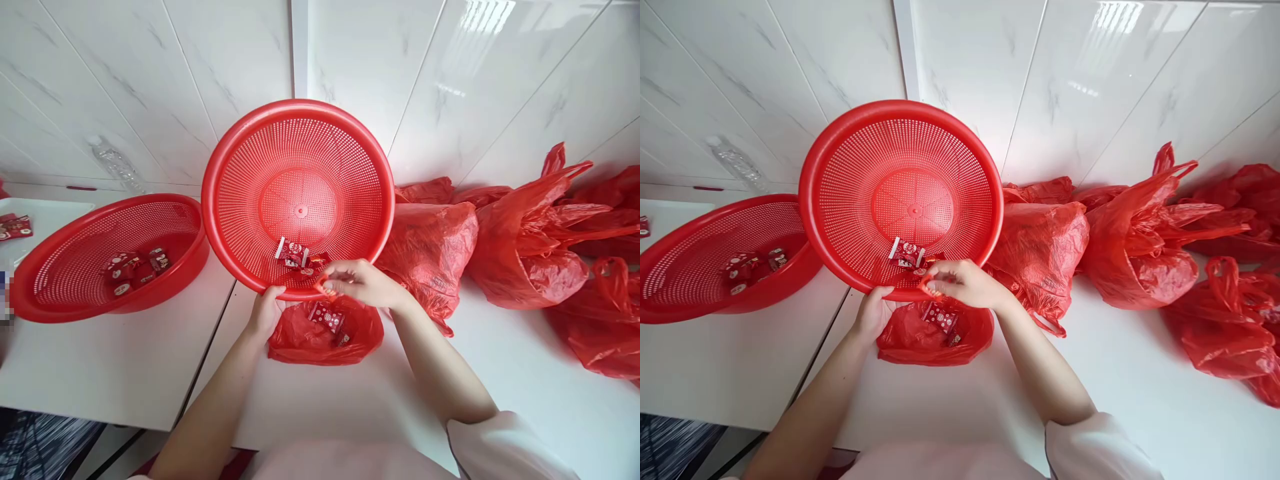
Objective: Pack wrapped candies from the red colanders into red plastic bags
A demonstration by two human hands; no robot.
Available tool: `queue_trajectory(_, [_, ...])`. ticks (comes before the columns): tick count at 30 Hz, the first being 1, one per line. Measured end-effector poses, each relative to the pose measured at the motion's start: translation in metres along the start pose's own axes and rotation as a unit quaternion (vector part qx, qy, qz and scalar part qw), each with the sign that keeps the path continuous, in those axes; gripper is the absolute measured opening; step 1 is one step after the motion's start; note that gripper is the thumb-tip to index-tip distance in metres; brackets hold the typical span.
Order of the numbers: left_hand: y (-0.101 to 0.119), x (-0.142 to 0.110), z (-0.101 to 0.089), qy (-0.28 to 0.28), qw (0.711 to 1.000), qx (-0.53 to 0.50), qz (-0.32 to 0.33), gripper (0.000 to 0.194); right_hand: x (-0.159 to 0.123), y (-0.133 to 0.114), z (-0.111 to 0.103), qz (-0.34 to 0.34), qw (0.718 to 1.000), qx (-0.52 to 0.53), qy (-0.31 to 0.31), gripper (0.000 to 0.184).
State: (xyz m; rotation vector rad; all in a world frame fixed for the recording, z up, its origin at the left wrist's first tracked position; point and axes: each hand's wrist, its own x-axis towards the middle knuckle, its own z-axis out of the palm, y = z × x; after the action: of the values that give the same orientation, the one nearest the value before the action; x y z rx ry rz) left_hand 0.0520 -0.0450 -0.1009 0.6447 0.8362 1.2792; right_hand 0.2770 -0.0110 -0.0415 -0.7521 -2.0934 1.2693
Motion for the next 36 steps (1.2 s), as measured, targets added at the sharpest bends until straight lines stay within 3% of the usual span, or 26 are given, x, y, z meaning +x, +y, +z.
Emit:
queue_trajectory(2, [0.001,-0.001,0.0,-0.01,1.0,0.001,-0.009,0.036,-0.001,-0.006,0.003,-0.013,0.998,-0.062,-0.023,0.027])
queue_trajectory(7, [0.0,-0.005,0.001,-0.026,0.999,0.023,-0.007,0.041,0.005,0.011,0.012,-0.006,0.967,-0.232,0.107,0.032])
queue_trajectory(10, [-0.004,-0.008,0.002,-0.024,0.999,0.037,-0.023,0.039,0.009,0.03,0.018,0.052,0.935,-0.341,0.085,0.046])
queue_trajectory(13, [-0.009,-0.009,0.002,-0.029,0.998,0.048,-0.037,0.029,0.01,0.04,0.017,0.102,0.913,-0.391,0.061,0.04])
queue_trajectory(17, [-0.011,-0.007,0.002,-0.036,0.998,0.039,-0.044,0.026,0.007,0.038,0.002,0.137,0.912,-0.377,0.084,0.029])
queue_trajectory(22, [-0.008,-0.003,0.0,-0.032,0.998,0.05,-0.019,0.04,-0.003,0.027,-0.02,0.118,0.94,-0.311,0.077,0.031])
queue_trajectory(30, [-0.009,0.0,-0.004,0.002,0.998,0.056,0.021,0.041,-0.007,0.018,-0.019,0.071,0.942,-0.328,0.006,0.018])
queue_trajectory(36, [-0.007,0.002,-0.005,-0.007,0.999,0.035,0.013,0.037,-0.013,-0.007,-0.02,-0.001,0.977,-0.204,-0.058,0.029])
